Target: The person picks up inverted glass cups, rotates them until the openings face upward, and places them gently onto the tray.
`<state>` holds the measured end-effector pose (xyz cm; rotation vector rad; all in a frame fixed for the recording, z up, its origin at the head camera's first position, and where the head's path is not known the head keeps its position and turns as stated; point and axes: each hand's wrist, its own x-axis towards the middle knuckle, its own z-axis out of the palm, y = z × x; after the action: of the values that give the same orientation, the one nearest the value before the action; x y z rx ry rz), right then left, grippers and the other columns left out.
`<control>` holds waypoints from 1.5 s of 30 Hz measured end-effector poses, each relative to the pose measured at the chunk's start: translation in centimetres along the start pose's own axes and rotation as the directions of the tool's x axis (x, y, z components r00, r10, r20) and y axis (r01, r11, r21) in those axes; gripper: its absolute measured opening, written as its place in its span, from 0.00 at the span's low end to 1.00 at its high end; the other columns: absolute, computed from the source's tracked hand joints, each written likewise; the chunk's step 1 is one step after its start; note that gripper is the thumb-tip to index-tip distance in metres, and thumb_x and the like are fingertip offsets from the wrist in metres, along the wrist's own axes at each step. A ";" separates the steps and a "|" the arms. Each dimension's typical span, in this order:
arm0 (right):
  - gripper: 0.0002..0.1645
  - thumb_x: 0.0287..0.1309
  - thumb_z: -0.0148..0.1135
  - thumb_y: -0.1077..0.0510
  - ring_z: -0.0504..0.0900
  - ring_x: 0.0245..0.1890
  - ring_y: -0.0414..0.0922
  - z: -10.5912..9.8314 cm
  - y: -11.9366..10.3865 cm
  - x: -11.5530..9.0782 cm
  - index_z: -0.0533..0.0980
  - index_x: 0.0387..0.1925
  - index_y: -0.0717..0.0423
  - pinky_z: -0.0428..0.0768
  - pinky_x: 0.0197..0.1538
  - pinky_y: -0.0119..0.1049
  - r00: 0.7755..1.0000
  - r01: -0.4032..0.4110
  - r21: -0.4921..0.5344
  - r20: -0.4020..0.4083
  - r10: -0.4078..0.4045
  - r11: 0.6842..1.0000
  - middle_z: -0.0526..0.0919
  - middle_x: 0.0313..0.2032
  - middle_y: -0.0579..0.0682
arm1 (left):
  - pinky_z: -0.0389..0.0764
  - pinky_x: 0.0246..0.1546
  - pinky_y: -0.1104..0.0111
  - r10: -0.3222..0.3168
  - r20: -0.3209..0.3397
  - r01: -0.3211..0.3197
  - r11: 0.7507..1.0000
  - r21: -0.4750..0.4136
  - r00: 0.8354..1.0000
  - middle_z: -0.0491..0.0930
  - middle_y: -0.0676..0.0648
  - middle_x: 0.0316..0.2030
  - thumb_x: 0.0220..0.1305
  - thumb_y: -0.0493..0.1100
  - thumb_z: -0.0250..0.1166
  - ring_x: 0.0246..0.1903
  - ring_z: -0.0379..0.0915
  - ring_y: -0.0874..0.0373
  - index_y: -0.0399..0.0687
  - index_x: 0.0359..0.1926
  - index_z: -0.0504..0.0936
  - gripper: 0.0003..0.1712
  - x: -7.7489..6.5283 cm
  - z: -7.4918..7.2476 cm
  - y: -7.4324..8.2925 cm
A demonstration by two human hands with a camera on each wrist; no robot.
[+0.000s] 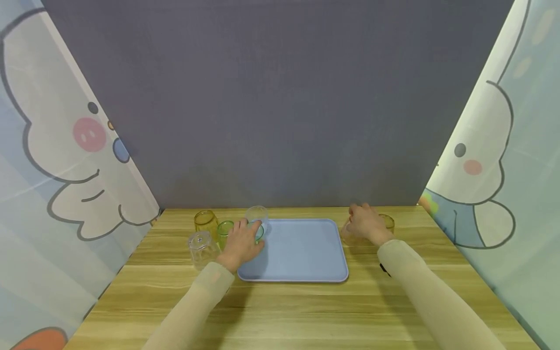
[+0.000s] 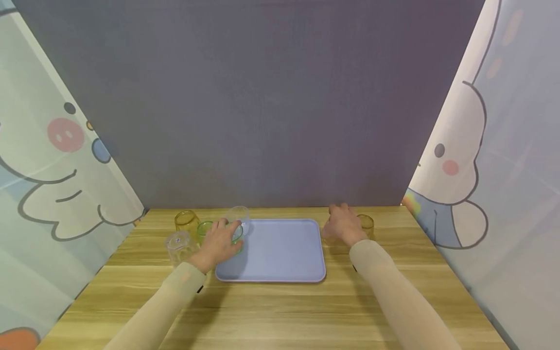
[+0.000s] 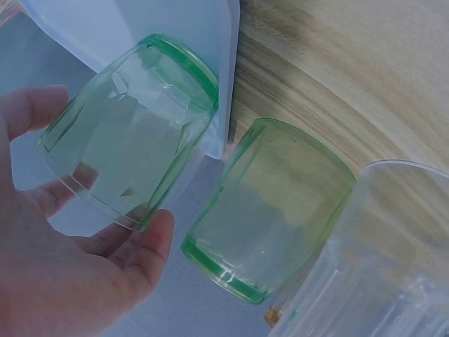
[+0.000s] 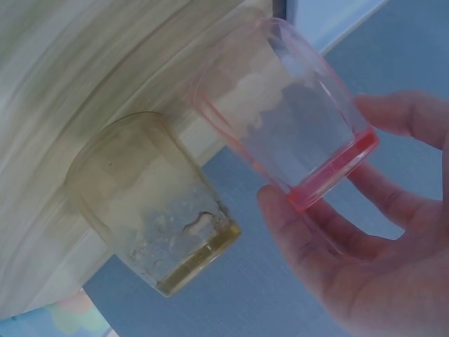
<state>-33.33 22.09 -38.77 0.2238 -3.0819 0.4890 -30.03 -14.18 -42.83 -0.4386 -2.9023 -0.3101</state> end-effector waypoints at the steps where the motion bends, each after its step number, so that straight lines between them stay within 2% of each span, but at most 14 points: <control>1: 0.26 0.62 0.57 0.58 0.73 0.53 0.67 0.0 -0.1 0.0 0.74 0.60 0.66 0.77 0.48 0.65 1.000 -0.002 0.000 0.003 0.002 1.000 0.75 0.52 0.68 | 0.71 0.55 0.41 0.001 0.000 -0.001 1.000 -0.002 1.000 0.69 0.28 0.59 0.67 0.49 0.67 0.58 0.66 0.32 0.45 0.68 0.72 0.32 0.0 0.0 0.0; 14: 0.25 0.59 0.59 0.60 0.73 0.53 0.68 -0.6 -0.6 -0.7 0.74 0.57 0.66 0.77 0.47 0.62 1.000 0.001 0.033 -0.024 0.000 0.999 0.74 0.51 0.67 | 0.71 0.58 0.41 -0.002 0.003 0.002 1.000 0.003 1.000 0.68 0.28 0.61 0.68 0.51 0.65 0.61 0.64 0.32 0.46 0.69 0.70 0.32 -0.2 -0.1 0.0; 20: 0.25 0.59 0.60 0.60 0.70 0.56 0.70 -1.0 -0.9 -0.9 0.74 0.57 0.66 0.74 0.53 0.63 1.000 0.013 0.028 -0.024 -0.012 1.000 0.74 0.52 0.68 | 0.70 0.58 0.40 -0.002 0.005 0.002 1.000 0.001 1.000 0.67 0.28 0.63 0.69 0.51 0.64 0.62 0.64 0.31 0.46 0.70 0.69 0.32 -0.2 -0.1 0.0; 32: 0.28 0.57 0.58 0.59 0.71 0.56 0.70 -1.6 -1.9 -1.6 0.73 0.60 0.64 0.75 0.50 0.63 0.999 0.019 0.049 -0.033 -0.017 0.999 0.73 0.55 0.70 | 0.69 0.60 0.40 -0.013 0.008 0.013 1.000 0.011 1.000 0.66 0.28 0.65 0.71 0.54 0.61 0.64 0.62 0.31 0.46 0.71 0.70 0.32 -0.1 -0.3 0.2; 40: 0.26 0.57 0.59 0.57 0.73 0.51 0.66 -1.7 -2.3 -1.8 0.74 0.57 0.62 0.77 0.42 0.57 0.999 0.028 0.057 -0.038 -0.026 0.998 0.73 0.53 0.68 | 0.68 0.60 0.40 -0.021 0.021 0.020 1.000 0.006 1.000 0.67 0.29 0.65 0.72 0.54 0.60 0.65 0.62 0.32 0.47 0.70 0.71 0.30 -0.2 -0.5 0.3; 45: 0.25 0.57 0.60 0.57 0.73 0.51 0.66 -1.8 -2.5 -2.0 0.74 0.56 0.62 0.75 0.45 0.58 0.998 0.041 0.063 -0.055 -0.038 0.997 0.73 0.51 0.66 | 0.68 0.60 0.40 -0.021 0.023 0.020 1.000 0.008 1.000 0.67 0.30 0.65 0.73 0.53 0.58 0.65 0.62 0.32 0.46 0.70 0.71 0.30 -0.3 -0.6 0.3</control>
<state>-31.04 20.56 -36.34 0.2673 -3.0063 0.5831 -29.60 -14.14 -42.28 -0.4143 -2.9316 -0.2983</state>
